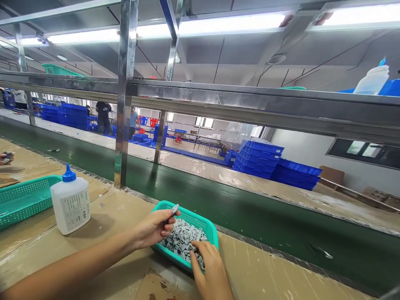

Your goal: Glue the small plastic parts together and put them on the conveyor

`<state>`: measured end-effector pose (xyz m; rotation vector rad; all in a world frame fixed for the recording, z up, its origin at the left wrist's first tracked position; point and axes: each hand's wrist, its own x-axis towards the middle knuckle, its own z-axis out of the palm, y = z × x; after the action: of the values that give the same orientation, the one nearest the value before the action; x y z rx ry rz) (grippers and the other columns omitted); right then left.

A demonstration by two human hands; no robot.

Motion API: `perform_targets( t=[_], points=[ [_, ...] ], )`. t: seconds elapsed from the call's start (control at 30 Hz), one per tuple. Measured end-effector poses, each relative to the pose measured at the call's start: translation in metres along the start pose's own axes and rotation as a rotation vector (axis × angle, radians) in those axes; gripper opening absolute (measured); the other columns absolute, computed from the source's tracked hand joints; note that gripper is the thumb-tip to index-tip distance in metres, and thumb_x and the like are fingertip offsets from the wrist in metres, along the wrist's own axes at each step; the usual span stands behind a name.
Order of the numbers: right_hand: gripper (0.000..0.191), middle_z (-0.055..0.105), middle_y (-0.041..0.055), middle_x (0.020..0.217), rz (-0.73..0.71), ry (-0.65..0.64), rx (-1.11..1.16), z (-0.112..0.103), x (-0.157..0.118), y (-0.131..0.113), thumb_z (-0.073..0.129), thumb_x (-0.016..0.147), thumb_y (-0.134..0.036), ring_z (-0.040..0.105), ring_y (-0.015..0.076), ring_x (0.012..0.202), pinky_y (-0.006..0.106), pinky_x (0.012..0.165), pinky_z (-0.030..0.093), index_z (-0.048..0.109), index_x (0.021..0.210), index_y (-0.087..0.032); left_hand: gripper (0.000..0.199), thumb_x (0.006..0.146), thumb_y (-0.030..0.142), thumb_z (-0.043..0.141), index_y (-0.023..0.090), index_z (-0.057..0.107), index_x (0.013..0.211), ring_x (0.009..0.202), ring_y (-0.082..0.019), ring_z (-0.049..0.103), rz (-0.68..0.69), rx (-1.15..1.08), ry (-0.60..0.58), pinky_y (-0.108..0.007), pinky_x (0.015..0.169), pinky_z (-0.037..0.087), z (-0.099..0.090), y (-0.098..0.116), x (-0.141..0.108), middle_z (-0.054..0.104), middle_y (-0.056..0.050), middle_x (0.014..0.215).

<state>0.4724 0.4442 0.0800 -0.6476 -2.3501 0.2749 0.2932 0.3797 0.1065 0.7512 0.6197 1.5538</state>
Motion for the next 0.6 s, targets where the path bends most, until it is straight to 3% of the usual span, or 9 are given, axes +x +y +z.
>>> perform_targets(
  t=[0.4, 0.5, 0.6],
  points=[
    [0.021, 0.063, 0.0079, 0.079, 0.043, -0.114, -0.020, -0.003, 0.000, -0.007, 0.039, 0.083, -0.024, 0.057, 0.0240, 0.076, 0.039, 0.067, 0.048, 0.058, 0.075, -0.019, 0.032, 0.066, 0.039, 0.064, 0.011, 0.056, 0.078, 0.044, -0.003, 0.028, 0.083, 0.214, 0.046, -0.018, 0.041, 0.013, -0.007, -0.001, -0.003, 0.032, 0.006, 0.056],
    [0.022, 0.064, 0.0091, 0.081, 0.099, -0.120, -0.024, -0.004, 0.001, -0.006, 0.038, 0.082, -0.021, 0.057, 0.0240, 0.079, 0.038, 0.069, 0.047, 0.059, 0.078, -0.017, 0.028, 0.065, 0.034, 0.066, 0.012, 0.059, 0.081, 0.047, -0.005, 0.030, 0.134, 0.316, 0.081, -0.019, 0.043, 0.017, -0.006, 0.001, -0.007, 0.035, 0.006, 0.054],
    [0.025, 0.063, 0.0102, 0.088, 0.149, -0.125, -0.044, -0.005, 0.000, -0.002, 0.037, 0.079, -0.015, 0.057, 0.0237, 0.085, 0.037, 0.075, 0.047, 0.061, 0.084, -0.015, 0.028, 0.059, 0.023, 0.072, 0.015, 0.063, 0.083, 0.062, -0.009, 0.040, 0.199, 0.407, 0.086, -0.019, 0.051, 0.026, -0.002, 0.006, -0.013, 0.049, 0.002, 0.066]
  ],
)
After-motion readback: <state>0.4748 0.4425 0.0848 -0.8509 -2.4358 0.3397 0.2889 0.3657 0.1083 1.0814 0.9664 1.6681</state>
